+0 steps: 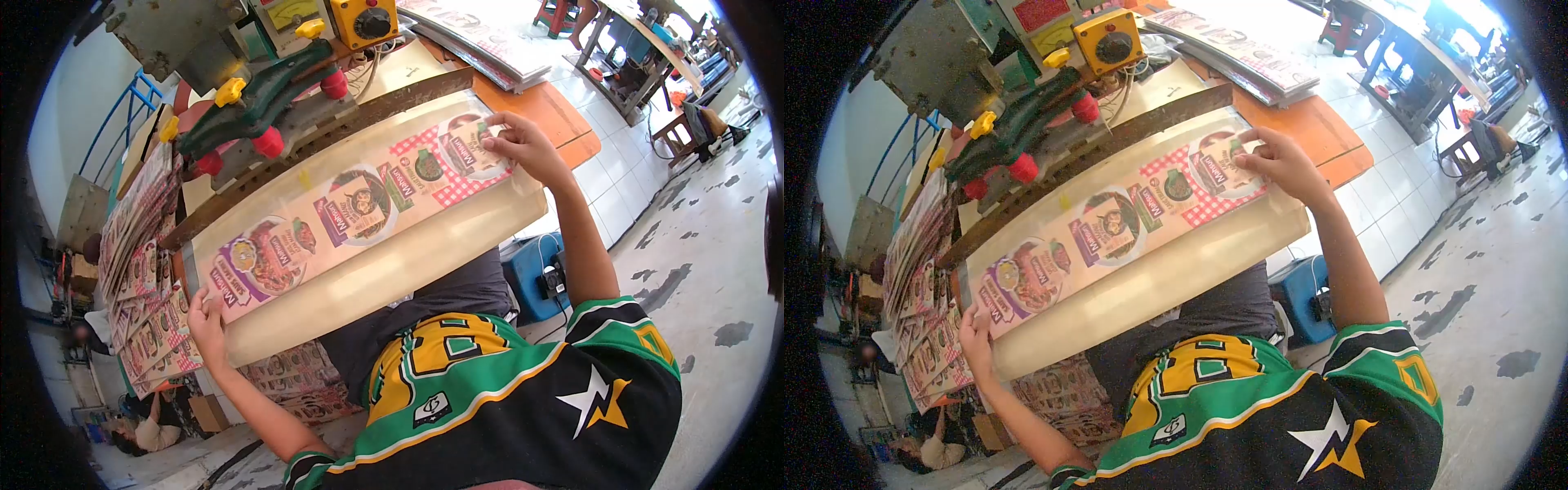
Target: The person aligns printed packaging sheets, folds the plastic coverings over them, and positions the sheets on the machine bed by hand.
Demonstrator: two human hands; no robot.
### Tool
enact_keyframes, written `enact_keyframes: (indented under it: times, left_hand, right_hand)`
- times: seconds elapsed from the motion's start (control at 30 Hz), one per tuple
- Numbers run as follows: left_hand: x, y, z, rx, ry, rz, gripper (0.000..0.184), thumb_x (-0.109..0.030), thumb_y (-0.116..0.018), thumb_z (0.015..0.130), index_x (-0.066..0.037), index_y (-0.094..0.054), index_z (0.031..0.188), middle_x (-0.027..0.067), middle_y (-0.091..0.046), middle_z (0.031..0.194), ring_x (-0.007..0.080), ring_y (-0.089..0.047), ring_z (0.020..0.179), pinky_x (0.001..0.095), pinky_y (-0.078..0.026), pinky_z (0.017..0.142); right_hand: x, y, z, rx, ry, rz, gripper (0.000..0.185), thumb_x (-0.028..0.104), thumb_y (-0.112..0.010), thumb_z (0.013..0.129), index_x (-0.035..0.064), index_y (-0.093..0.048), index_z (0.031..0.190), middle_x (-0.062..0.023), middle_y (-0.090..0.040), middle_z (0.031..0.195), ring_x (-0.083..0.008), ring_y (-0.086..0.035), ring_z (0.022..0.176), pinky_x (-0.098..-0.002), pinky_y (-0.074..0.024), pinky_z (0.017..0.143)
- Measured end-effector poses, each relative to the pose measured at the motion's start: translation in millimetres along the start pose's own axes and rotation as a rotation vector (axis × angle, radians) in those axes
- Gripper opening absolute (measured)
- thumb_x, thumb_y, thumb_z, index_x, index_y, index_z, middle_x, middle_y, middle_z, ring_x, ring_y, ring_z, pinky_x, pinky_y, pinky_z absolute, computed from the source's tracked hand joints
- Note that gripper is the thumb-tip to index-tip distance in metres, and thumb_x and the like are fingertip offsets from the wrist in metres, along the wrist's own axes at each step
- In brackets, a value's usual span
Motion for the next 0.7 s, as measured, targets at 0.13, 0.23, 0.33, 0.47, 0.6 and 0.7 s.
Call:
enact_keyframes:
  times: [0.13, 0.23, 0.33, 0.47, 0.6, 0.7]
  left_hand:
    - [-21.3, -23.3, 8.9, 0.035, 0.029, 0.172, 0.039, -0.009, -0.058, 0.104, 0.0, -0.052, 0.142, -0.0016, -0.061, 0.08, 0.0047, -0.045, 0.07, 0.0234, -0.038, 0.065]
    - [-28.9, -28.9, 24.0, 0.021, -0.007, 0.34, 0.038, -0.007, -0.052, 0.104, -0.005, -0.056, 0.142, 0.0014, -0.059, 0.08, 0.0056, -0.044, 0.071, 0.0235, -0.037, 0.064]
    - [-19.2, -29.4, 51.8, 0.045, -0.006, 0.593, 0.036, -0.009, -0.048, 0.105, -0.006, -0.062, 0.138, 0.0083, -0.068, 0.089, 0.0095, -0.053, 0.077, 0.026, -0.044, 0.07]
    - [-31.5, -39.5, 61.4, -0.023, -0.223, 0.548, 0.031, -0.015, -0.052, 0.105, -0.003, -0.068, 0.13, 0.0149, -0.074, 0.109, 0.0173, -0.065, 0.094, 0.0303, -0.049, 0.087]
    - [-26.6, -37.3, 61.6, -0.059, -0.226, 0.502, 0.032, -0.021, -0.055, 0.106, -0.001, -0.071, 0.125, 0.0167, -0.075, 0.113, 0.0197, -0.068, 0.099, 0.0314, -0.049, 0.093]
    - [-20.7, -31.7, 62.3, -0.088, -0.242, 0.523, 0.033, -0.024, -0.056, 0.106, -0.001, -0.071, 0.124, 0.0166, -0.075, 0.113, 0.0196, -0.069, 0.1, 0.0321, -0.05, 0.094]
  right_hand:
    - [12.3, -14.8, 6.4, -0.156, -0.028, -0.239, 0.038, 0.034, -0.068, 0.099, 0.01, -0.064, 0.128, 0.001, -0.051, 0.064, -0.0079, -0.049, 0.06, -0.0281, -0.0375, 0.059]
    - [7.8, -20.4, 29.0, -0.16, 0.057, -0.485, 0.036, 0.038, -0.065, 0.099, 0.0167, -0.067, 0.128, -0.0098, -0.063, 0.077, -0.0195, -0.061, 0.073, -0.0364, -0.045, 0.068]
    - [14.3, -30.3, 42.9, -0.149, 0.042, -0.594, 0.036, 0.042, -0.06, 0.1, 0.0194, -0.07, 0.126, -0.0176, -0.072, 0.104, -0.033, -0.067, 0.099, -0.0461, -0.0487, 0.082]
    - [8.1, -32.3, 62.1, -0.221, 0.126, -0.657, 0.035, 0.043, -0.059, 0.1, 0.021, -0.074, 0.123, -0.0165, -0.074, 0.103, -0.0351, -0.067, 0.1, -0.0465, -0.0497, 0.083]
    - [8.3, -31.6, 63.7, -0.259, 0.066, -0.706, 0.034, 0.044, -0.06, 0.099, 0.0214, -0.076, 0.118, -0.0146, -0.075, 0.097, -0.0354, -0.068, 0.096, -0.0457, -0.0503, 0.082]
    - [6.7, -33.3, 65.3, -0.276, 0.096, -0.73, 0.034, 0.046, -0.062, 0.098, 0.0224, -0.077, 0.117, -0.014, -0.075, 0.096, -0.0344, -0.068, 0.094, -0.0452, -0.0505, 0.08]
Point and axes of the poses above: each hand's wrist, its own z-axis towards the middle knuckle, its own y-axis out of the back of the hand, x = y × z, the point moved 7 cm from there along z, towards the middle knuckle
